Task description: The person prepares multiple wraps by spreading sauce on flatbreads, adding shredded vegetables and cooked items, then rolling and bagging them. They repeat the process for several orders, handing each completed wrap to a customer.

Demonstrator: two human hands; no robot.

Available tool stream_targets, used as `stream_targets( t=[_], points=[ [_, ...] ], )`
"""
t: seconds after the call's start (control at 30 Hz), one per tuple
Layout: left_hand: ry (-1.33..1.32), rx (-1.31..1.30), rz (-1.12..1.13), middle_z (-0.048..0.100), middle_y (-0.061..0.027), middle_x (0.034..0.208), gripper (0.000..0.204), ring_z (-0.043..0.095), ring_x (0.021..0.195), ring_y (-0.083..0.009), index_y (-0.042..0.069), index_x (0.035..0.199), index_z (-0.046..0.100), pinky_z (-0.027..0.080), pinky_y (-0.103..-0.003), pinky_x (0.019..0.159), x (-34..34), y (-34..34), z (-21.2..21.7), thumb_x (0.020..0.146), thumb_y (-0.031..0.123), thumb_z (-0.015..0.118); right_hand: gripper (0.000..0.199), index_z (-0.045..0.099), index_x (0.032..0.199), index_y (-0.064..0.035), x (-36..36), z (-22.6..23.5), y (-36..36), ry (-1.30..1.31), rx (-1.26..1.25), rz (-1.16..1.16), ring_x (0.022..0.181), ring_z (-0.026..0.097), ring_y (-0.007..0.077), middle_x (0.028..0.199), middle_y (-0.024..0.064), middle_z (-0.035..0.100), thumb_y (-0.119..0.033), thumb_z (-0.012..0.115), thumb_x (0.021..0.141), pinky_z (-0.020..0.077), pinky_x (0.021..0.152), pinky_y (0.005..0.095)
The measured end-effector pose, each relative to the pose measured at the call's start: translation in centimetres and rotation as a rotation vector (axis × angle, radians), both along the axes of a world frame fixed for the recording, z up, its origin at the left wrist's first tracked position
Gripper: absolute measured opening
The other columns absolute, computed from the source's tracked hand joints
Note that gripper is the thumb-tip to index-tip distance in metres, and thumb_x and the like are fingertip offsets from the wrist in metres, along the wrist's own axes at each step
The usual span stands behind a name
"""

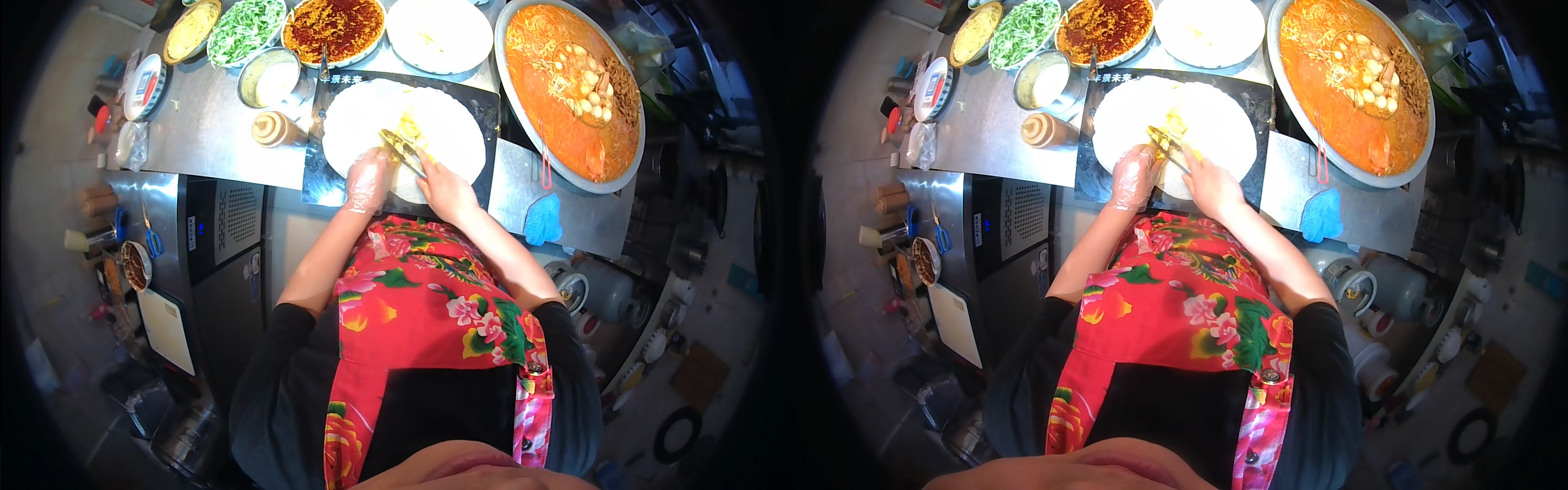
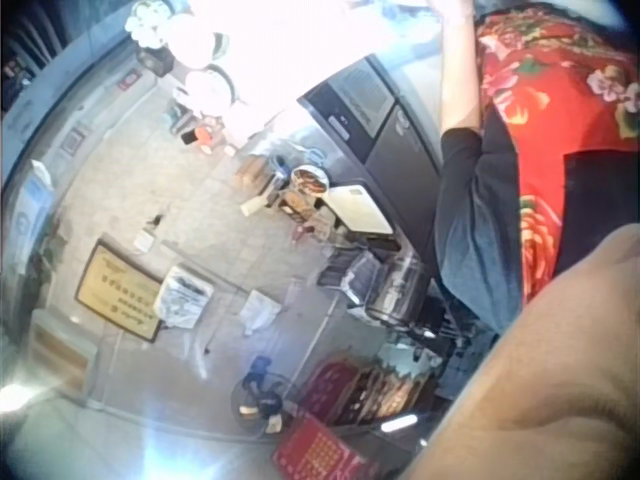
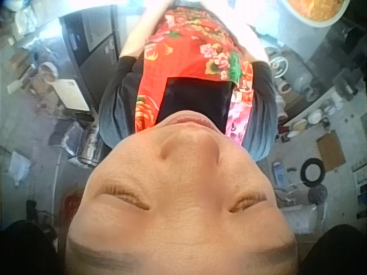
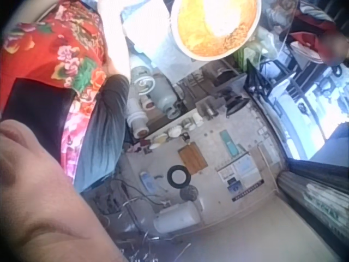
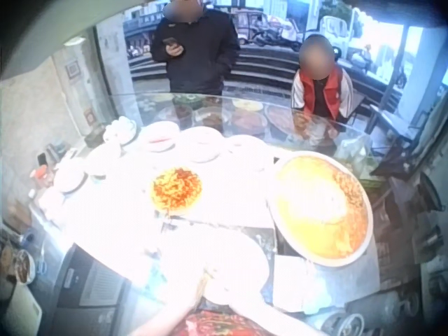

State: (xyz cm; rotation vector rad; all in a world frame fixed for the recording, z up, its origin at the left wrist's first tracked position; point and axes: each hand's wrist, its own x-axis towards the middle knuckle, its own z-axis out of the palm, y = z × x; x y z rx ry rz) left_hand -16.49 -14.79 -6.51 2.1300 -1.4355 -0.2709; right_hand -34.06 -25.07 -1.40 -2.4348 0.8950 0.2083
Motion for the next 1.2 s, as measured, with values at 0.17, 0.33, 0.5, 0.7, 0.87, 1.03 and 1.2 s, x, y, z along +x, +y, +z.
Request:
stream_targets(
  t=[0.17,0.33,0.5,0.7,0.87,1.03,1.2],
  points=[
    [0.087,0.078,-0.054,0.072,-0.0222,0.098,0.031,0.068,0.09,-0.0395,-0.003,0.109,0.068,0.055,-0.045,0.08,0.3,0.9,1.8,0.087,0.019,0.071,0.046,0.048,0.14,-0.0075,0.1,-1.0,-2.7,-0.046,-0.163,0.056,0.09,0.067,0.0376,0.101,0.0194,0.065,-0.031,0.053,0.1,0.0552,0.081,0.0474],
    [0.11,-0.13,0.017,0.071,-0.0247,0.105,0.037,0.068,0.097,-0.0407,-0.006,0.118,0.065,0.054,-0.046,0.085,1.4,1.8,3.3,0.09,0.018,0.069,0.04,0.052,0.131,-0.0037,-0.1,-1.7,-3.6,-0.133,-0.235,0.124,0.09,0.067,0.0377,0.096,0.0195,0.065,-0.028,0.054,0.099,0.0543,0.082,0.0481],
    [0.142,0.172,-0.133,0.063,-0.0213,0.104,0.024,0.066,0.091,-0.0394,0.007,0.115,0.065,0.053,-0.049,0.079,0.8,-1.0,3.2,0.097,0.019,0.054,0.039,0.05,0.135,-0.0102,-0.1,-0.1,-2.7,-0.239,0.723,-0.351,0.058,0.06,0.0189,0.08,0.0076,0.062,-0.028,0.058,0.101,0.0491,0.051,0.0327],
    [0.376,0.229,0.201,0.066,-0.028,0.093,0.039,0.064,0.092,-0.0451,-0.001,0.11,0.063,0.049,-0.052,0.083,2.7,-3.7,5.3,0.103,0.034,0.046,0.046,0.055,0.138,-0.0127,-6.4,8.3,-6.3,-0.307,1.346,-0.628,0.05,0.045,0.0047,0.079,-0.0037,0.057,-0.028,0.068,0.096,0.0361,0.044,0.019],
    [0.594,0.018,-0.288,0.07,-0.021,0.104,0.036,0.069,0.094,-0.0351,-0.003,0.126,0.062,0.054,-0.045,0.085,-3.0,-6.8,5.6,0.1,0.022,0.057,0.067,0.055,0.139,-0.008,-16.9,17.9,-18.2,0.489,-0.158,-0.294,0.106,0.07,0.0297,0.114,0.0179,0.072,-0.026,0.079,0.08,0.056,0.09,0.0413],
    [1.66,0.514,-0.327,0.069,-0.0058,0.117,0.044,0.068,0.103,-0.018,0.008,0.131,0.062,0.055,-0.038,0.083,-17.1,-15.5,3.3,0.096,0.034,0.069,0.05,0.064,0.125,-0.0026,-16.8,11.1,-26.3,0.953,-0.163,-0.117,0.113,0.068,0.0315,0.122,0.019,0.07,-0.021,0.075,0.079,0.056,0.093,0.0418],
    [2.148,0.511,-0.08,0.066,-0.0079,0.122,0.046,0.07,0.097,-0.0212,0.012,0.132,0.061,0.055,-0.033,0.08,-20.3,-20.1,3.9,0.094,0.035,0.072,0.046,0.066,0.121,-0.0013,-15.4,3.9,-29.8,0.765,-0.101,-0.092,0.113,0.067,0.0344,0.122,0.0202,0.069,-0.022,0.073,0.081,0.0546,0.095,0.0424]
  ],
)
